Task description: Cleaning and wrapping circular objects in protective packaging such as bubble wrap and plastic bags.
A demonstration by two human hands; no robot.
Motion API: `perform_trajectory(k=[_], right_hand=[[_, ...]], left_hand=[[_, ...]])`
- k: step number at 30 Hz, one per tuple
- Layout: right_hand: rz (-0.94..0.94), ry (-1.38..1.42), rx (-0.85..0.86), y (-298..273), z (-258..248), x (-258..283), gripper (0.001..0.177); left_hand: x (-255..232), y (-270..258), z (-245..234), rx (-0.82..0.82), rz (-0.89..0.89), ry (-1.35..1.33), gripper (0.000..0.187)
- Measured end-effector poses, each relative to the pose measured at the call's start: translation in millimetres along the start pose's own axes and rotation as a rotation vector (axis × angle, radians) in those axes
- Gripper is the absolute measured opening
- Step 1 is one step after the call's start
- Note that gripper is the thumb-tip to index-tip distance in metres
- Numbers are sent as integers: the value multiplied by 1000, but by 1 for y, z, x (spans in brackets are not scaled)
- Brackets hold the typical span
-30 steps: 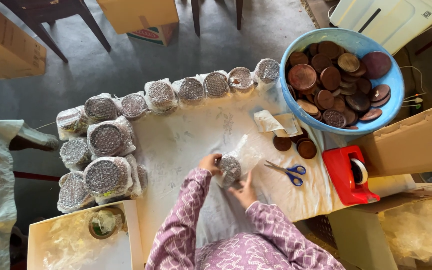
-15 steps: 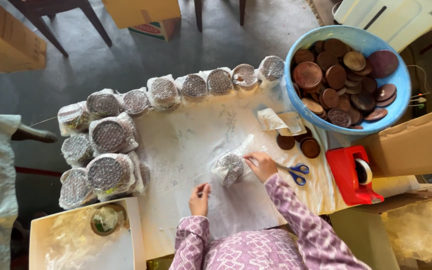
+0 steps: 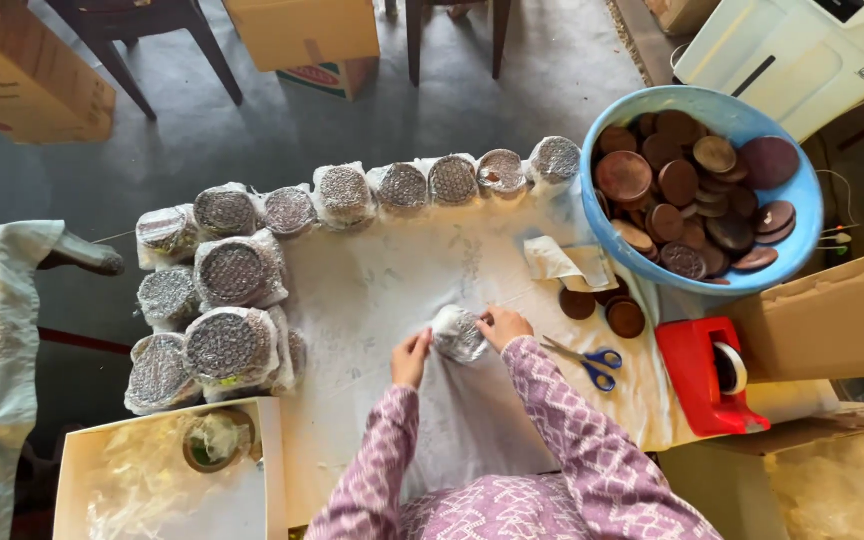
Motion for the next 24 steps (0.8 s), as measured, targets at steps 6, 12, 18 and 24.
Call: perform_trajectory(k=[6, 12, 18, 24], right_hand=[[114, 218, 242, -49, 51, -53, 30], [-76, 64, -109, -72, 2, -20, 42], [-668, -384, -87, -129, 55, 32, 75], [-1033, -246, 64, -229, 87, -52, 39]], left_hand=[[-61, 25, 20, 116, 116, -51, 28], [-139, -92, 41, -59, 759, 719, 57], [7, -176, 41, 398, 890, 1211, 74], [33, -247, -48, 334, 881, 1053, 29]])
Point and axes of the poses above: each hand's wrist, its own y-axis towards the middle knuckle, its own z-axis out of the palm, x = y × z, the point moved 10 cm from there along y, towards the middle knuckle, and after that the axes turned 1 degree about -z, right-handed, at the moved point
